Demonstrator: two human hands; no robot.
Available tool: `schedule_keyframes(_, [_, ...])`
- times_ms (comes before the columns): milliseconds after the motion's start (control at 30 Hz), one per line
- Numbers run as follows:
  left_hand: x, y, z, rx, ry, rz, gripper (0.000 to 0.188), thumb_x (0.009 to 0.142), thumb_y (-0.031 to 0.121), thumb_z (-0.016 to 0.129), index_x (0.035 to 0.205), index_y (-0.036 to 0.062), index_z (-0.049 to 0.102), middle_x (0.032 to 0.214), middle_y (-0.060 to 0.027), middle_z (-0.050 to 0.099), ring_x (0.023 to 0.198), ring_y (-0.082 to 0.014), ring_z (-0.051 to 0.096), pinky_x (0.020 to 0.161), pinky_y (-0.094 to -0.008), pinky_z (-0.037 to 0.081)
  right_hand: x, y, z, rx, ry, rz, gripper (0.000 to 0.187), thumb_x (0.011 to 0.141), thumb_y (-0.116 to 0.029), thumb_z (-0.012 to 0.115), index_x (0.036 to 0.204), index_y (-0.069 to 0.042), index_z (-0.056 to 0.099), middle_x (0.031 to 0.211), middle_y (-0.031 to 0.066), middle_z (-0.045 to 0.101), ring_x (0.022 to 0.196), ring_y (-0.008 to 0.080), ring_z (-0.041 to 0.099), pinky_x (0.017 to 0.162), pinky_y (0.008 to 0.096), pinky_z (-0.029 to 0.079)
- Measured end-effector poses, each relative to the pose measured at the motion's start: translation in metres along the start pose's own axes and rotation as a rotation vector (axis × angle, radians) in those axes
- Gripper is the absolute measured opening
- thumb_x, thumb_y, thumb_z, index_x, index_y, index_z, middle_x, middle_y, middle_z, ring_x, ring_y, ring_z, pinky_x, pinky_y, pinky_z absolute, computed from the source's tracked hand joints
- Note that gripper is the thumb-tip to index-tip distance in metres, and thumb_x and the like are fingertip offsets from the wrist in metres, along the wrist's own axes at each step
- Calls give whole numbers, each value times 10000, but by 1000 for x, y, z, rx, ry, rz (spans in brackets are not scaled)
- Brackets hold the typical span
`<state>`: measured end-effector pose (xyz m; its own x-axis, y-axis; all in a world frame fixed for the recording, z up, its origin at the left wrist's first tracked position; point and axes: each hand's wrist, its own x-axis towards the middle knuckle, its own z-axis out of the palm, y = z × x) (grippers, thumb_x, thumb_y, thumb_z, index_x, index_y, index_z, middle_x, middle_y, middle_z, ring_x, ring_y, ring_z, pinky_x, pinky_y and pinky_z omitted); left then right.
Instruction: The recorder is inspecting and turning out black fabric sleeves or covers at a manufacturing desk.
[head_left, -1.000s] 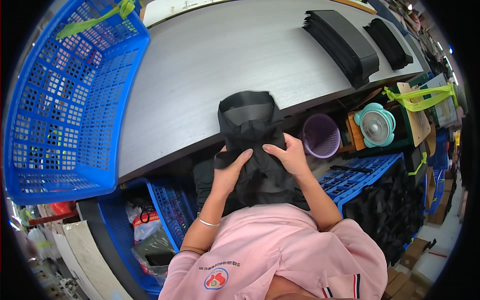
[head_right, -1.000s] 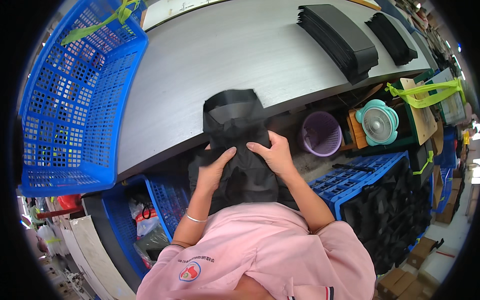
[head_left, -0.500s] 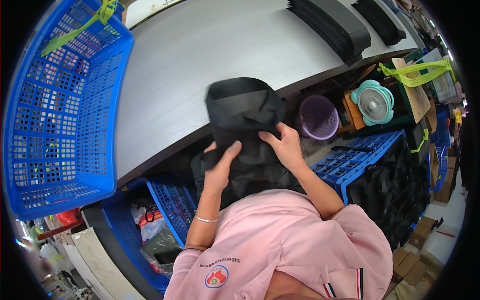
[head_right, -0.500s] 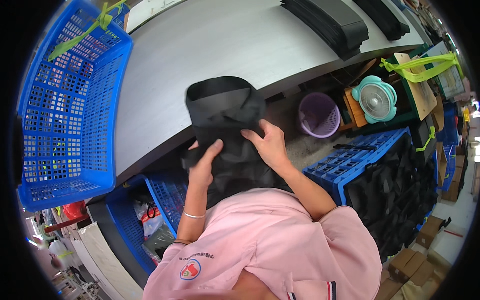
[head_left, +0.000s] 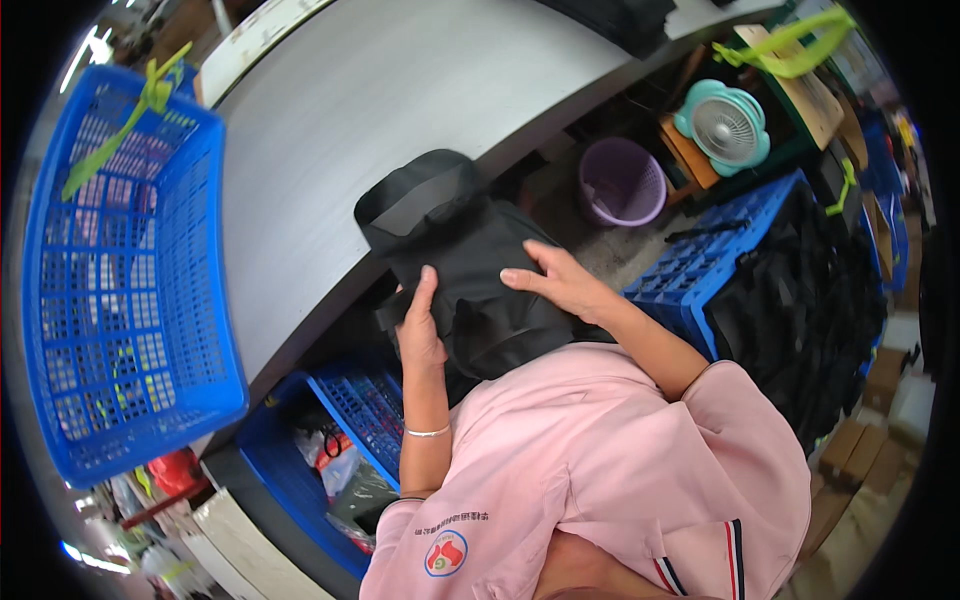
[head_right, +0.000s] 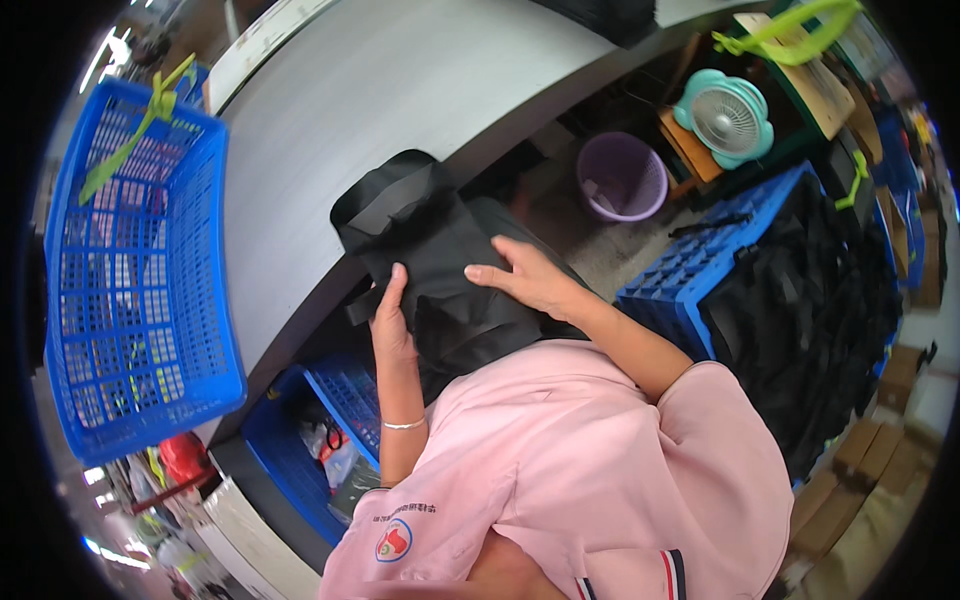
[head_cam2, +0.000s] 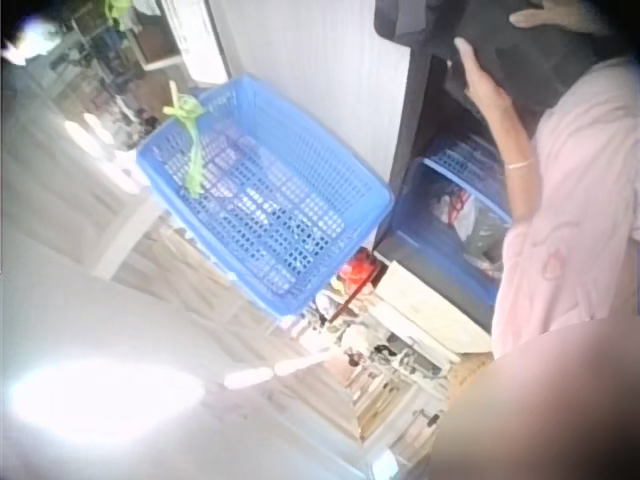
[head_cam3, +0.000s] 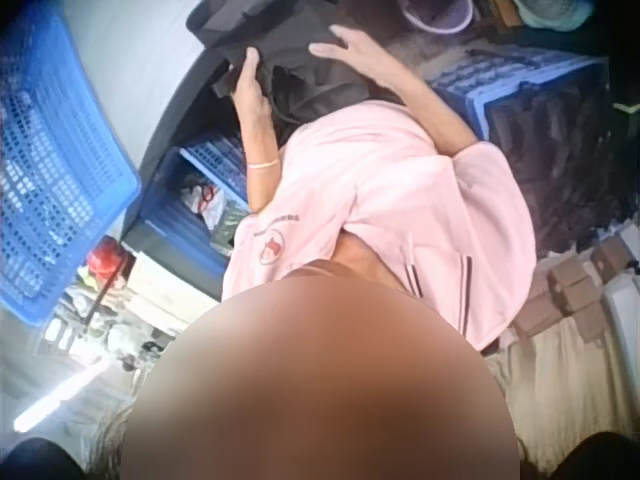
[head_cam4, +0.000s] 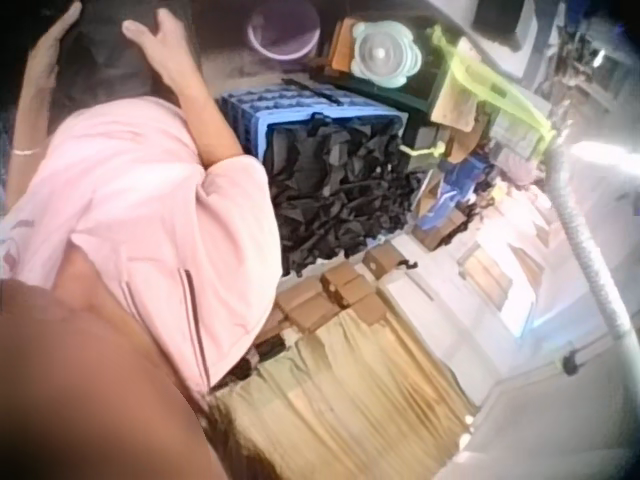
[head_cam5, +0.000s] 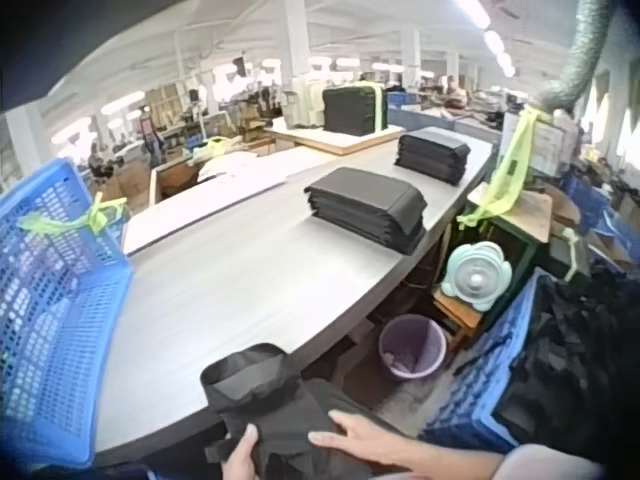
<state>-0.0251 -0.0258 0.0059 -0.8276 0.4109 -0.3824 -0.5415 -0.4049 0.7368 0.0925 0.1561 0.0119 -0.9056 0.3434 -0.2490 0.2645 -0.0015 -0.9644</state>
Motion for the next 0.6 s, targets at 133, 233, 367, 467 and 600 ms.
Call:
schedule_keyframes(133, [-3,-7,0,-246,-114,-281,363,942,145,684,1270,14,604,1258,-128,646,1117,-240,644,984,-389,523,-24,2,-5,421,-108,168,354,911,-354,716,867,-10,642,774,11,601,759,64,522,689,283,469])
schedule_keyframes(233, [-10,-15,10,-166,-134,-299,362,960,164,663,1280,9,599,1280,-129,639,1137,-246,638,1016,-403,503,-31,10,-12,-252,217,-124,476,892,-384,706,745,31,526,654,184,461,615,151,453,614,393,421])
schedule_keyframes(367, [-14,-14,32,-28,-187,-237,420,965,167,657,1344,27,546,1263,-124,649,1110,-225,643,969,-372,532,-54,13,-18,-130,335,-172,332,868,-272,691,823,46,604,733,242,574,649,347,571,669,409,466])
schedule_keyframes(467, [-15,-10,44,352,-290,8,484,976,161,635,1418,53,471,1306,-141,617,1078,-216,649,908,-345,560,-80,8,-38,29,596,-343,303,871,-260,691,863,36,625,727,220,587,643,276,584,682,375,482])
schedule_keyframes(600, [-14,-11,49,365,-492,60,510,1022,205,546,1479,51,382,1416,-190,520,1107,-267,652,853,-328,584,-144,22,-120,72,871,-263,192,907,-179,689,859,-6,622,716,-46,503,717,38,454,651,251,423])
